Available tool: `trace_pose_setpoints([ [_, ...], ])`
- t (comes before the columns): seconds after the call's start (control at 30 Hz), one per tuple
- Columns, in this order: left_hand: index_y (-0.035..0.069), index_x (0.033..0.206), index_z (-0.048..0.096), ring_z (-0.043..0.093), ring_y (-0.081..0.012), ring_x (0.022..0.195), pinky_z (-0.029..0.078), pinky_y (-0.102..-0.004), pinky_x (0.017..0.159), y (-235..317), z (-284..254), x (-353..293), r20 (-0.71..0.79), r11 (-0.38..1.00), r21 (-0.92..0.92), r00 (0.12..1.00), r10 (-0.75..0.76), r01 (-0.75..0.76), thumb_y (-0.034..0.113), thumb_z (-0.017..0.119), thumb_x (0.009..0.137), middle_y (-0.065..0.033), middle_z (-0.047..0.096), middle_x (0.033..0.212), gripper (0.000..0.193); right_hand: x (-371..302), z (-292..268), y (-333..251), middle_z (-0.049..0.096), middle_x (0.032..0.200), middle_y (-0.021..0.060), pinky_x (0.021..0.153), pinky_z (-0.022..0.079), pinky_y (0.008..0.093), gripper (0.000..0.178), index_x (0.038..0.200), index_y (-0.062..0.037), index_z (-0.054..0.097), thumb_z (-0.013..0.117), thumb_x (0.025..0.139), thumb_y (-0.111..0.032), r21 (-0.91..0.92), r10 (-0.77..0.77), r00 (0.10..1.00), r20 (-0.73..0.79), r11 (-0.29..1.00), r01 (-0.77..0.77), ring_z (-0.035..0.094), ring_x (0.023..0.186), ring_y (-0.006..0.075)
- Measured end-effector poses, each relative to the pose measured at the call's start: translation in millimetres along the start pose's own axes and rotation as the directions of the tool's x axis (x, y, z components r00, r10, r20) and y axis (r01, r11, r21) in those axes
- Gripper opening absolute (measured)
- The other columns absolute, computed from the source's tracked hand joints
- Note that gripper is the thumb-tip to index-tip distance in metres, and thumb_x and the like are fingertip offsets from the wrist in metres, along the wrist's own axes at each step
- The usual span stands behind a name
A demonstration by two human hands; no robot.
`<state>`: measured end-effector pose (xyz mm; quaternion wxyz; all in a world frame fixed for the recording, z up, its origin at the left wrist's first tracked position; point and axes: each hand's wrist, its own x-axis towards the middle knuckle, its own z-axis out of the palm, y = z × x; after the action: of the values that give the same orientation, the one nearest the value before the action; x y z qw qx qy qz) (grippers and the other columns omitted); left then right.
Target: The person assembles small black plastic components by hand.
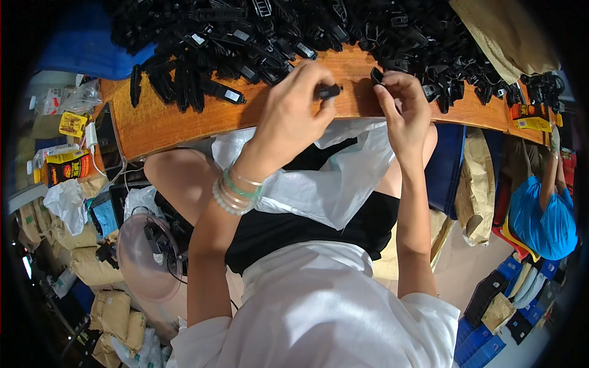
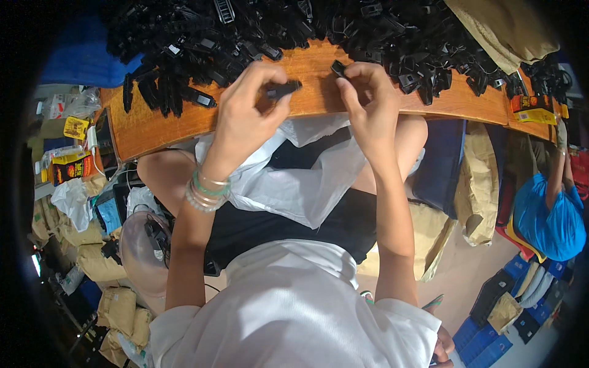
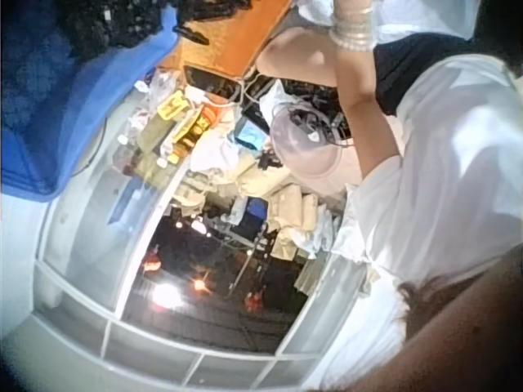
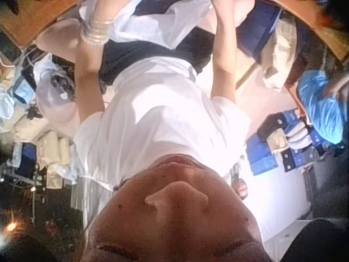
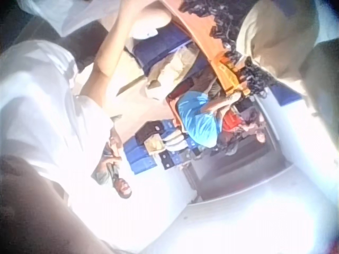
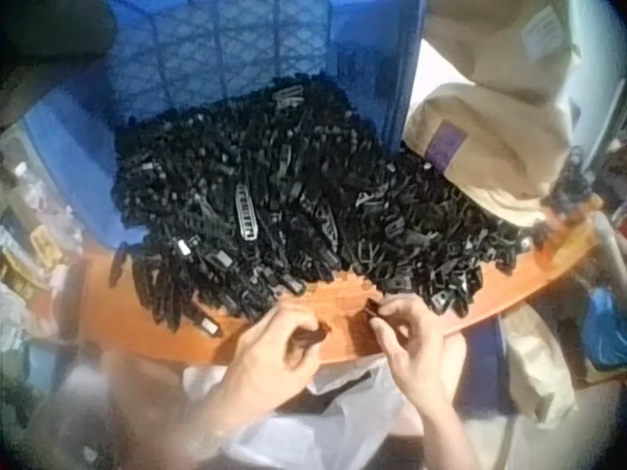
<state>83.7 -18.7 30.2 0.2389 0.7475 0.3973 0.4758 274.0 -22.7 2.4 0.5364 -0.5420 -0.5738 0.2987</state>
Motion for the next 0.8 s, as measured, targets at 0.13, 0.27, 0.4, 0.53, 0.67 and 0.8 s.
trace_pose_setpoints([
  [0.13,-0.003,0.093,0.063,0.062,-0.0238,0.083,0.05,-0.031,0.073,-12.9,-11.0,-20.2,0.05,0.991,-0.003,0.99,-0.134,0.134,-0.006,0.072,0.071,-0.0109,0.064,0.093,0.023,-6.6,7.3,-15.0,0.061,0.095,0.0026,0.074,0.05,0.0215,0.025,0.111,0.0008,0.063,0.067,0.086,0.0,0.348,0.204,0.952,0.227,0.896,-0.275,0.06,0.078,0.0092],
  [0.27,-0.003,0.092,0.067,0.055,-0.0263,0.088,0.047,-0.0358,0.078,-24.3,-13.5,-21.8,0.088,0.988,0.156,0.996,-0.023,0.009,-0.001,0.073,0.071,-0.0097,0.06,0.09,0.021,-9.2,10.2,-13.6,0.062,0.095,0.0074,0.074,0.048,0.0257,0.025,0.104,0.0024,0.069,0.07,0.078,0.001,-0.026,-0.138,0.94,0.313,0.988,0.154,0.059,0.086,0.0154],
  [0.4,-0.004,0.092,0.068,0.055,-0.0261,0.086,0.047,-0.0359,0.077,-27.2,-17.0,-23.3,0.093,0.989,0.147,0.995,-0.04,0.026,-0.001,0.072,0.072,-0.0095,0.06,0.09,0.021,-11.3,-1.3,-16.4,0.062,0.094,0.0086,0.079,0.046,0.0291,0.026,0.102,0.0025,0.07,0.072,0.075,0.001,-0.049,0.074,0.943,0.326,0.997,-0.062,0.058,0.086,0.0199],
  [0.53,-0.004,0.091,0.067,0.054,-0.026,0.085,0.047,-0.036,0.076,-28.0,-12.7,-24.2,0.1,0.996,0.093,0.995,-0.013,0.004,-0.001,0.072,0.072,-0.0095,0.06,0.088,0.02,-11.6,-1.4,-11.9,0.061,0.093,0.009,0.081,0.046,0.0302,0.027,0.102,0.0026,0.07,0.072,0.074,0.001,-0.126,-0.021,0.927,0.376,0.989,0.074,0.057,0.089,0.0218],
  [0.67,-0.004,0.09,0.067,0.054,-0.0267,0.084,0.046,-0.0361,0.074,-28.2,-10.5,-24.5,0.083,0.996,0.081,0.996,0.015,-0.022,-0.001,0.07,0.072,-0.0096,0.06,0.087,0.018,-11.2,6.6,-13.8,0.061,0.092,0.0098,0.079,0.046,0.0304,0.027,0.102,0.0032,0.07,0.071,0.074,0.003,-0.146,-0.092,0.927,0.363,0.977,0.154,0.056,0.09,0.0227],
  [0.8,-0.004,0.091,0.068,0.056,-0.0248,0.082,0.047,-0.0337,0.071,-30.6,-13.2,-23.7,0.099,0.995,0.099,0.995,0.025,-0.034,-0.002,0.072,0.071,-0.0095,0.062,0.089,0.021,-12.3,4.8,-19.3,0.061,0.093,0.01,0.079,0.046,0.0307,0.027,0.102,0.0037,0.07,0.07,0.074,0.004,-0.141,-0.038,0.935,0.353,0.986,0.093,0.057,0.089,0.0233],
])
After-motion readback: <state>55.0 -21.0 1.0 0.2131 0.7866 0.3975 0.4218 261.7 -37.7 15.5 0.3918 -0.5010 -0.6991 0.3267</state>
